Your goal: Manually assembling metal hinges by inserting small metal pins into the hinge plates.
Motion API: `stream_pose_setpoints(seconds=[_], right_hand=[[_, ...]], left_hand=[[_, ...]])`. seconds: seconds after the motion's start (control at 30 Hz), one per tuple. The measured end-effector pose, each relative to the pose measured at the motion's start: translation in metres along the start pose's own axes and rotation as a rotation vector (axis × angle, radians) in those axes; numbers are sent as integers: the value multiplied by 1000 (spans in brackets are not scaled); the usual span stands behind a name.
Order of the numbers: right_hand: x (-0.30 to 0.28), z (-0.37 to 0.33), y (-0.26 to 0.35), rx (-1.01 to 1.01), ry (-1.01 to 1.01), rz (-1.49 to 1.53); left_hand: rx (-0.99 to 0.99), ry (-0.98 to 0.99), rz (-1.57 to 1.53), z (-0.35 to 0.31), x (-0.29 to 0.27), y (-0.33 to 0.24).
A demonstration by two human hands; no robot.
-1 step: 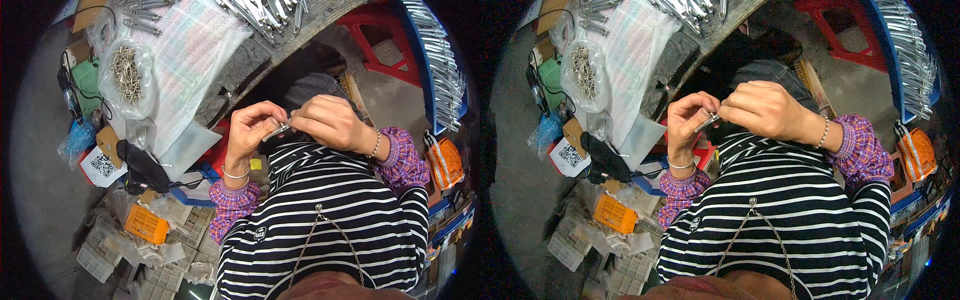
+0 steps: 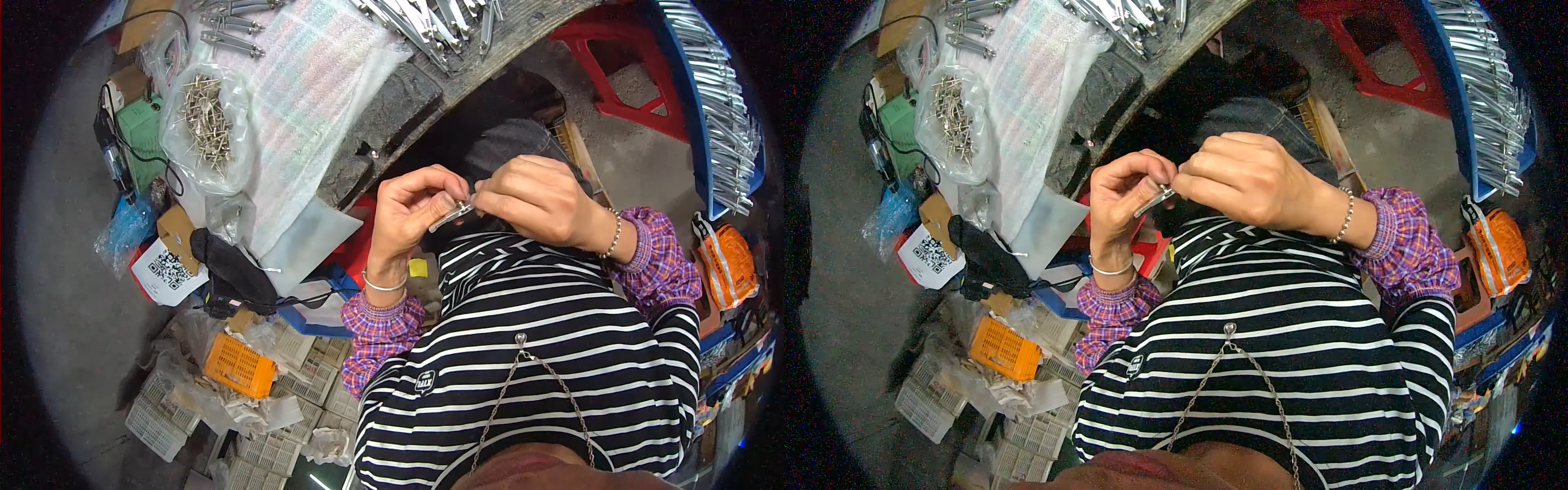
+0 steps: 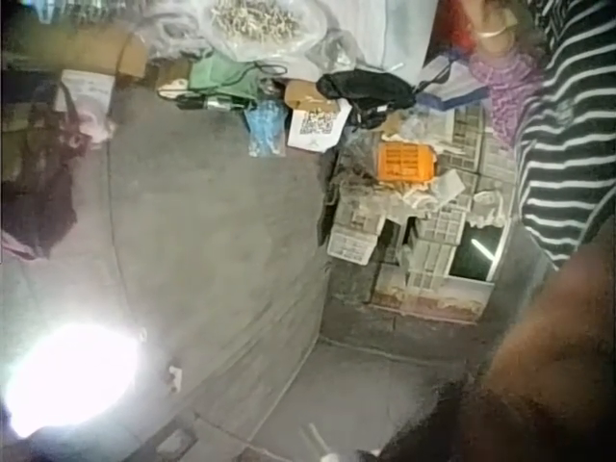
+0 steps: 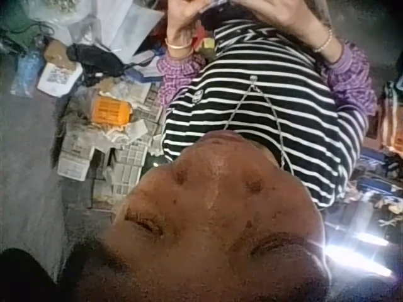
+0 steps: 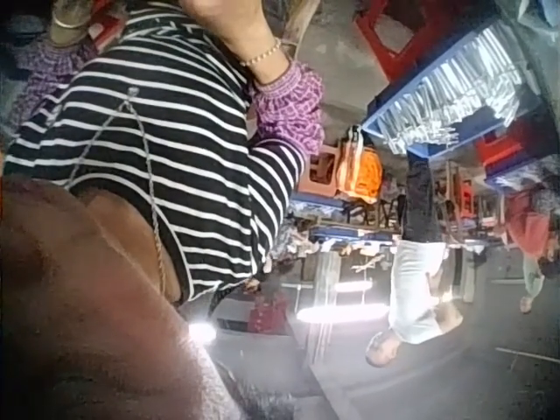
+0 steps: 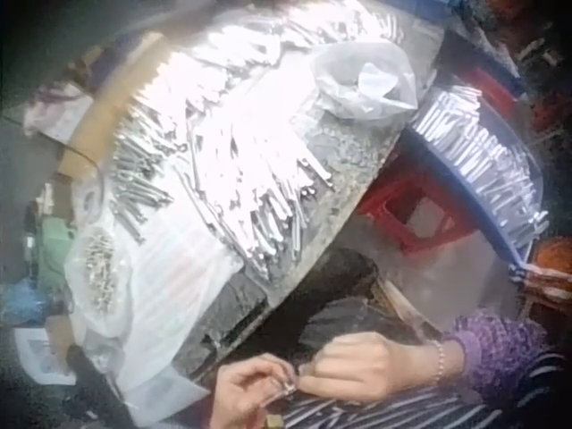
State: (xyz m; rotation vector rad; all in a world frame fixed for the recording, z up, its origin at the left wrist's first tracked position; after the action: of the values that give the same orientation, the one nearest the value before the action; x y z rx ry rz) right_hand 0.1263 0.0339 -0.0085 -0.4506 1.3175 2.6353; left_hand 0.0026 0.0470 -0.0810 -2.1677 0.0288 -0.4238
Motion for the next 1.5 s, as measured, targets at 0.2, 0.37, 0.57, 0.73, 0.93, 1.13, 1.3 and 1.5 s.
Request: stream_pose_setpoints(seconds=[0.2,0.37,0.57,0.73,0.93,1.13,1.3,1.5], right_hand=[[1,-2,3,-30,-5,11],[4,-4,2,4,15,11],[3,-3,-3,83,-10,15],[0,-2,-12,166,-56,3],[0,0,-14,205,-107,28],[1,-2,-16,228,-93,37],[2,-4,-15,229,-116,44],[1,-5,-18,245,-100,58]], left_hand=[[68,48,138,2,1,-8],[52,72,86,1,-3,-5],[9,-73,-16,-4,-8,4],[71,-142,-87,-5,-7,4],[134,-227,-65,-8,-15,7],[227,-226,104,-10,-15,0],[284,-248,152,-14,-16,-1],[380,-261,279,-15,-11,-5]])
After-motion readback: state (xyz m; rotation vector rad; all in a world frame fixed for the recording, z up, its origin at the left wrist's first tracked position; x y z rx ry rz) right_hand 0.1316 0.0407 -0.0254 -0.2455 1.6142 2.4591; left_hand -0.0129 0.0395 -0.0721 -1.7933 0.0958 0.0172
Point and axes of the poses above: each hand's wrist, its own z-axis towards the middle knuckle, its own x-axis out of the palm, y = z × x, the point moved 9 cm from there along z, towards the middle knuckle, and after that the axes turned 13 degrees about -y, right-handed, at the moved point
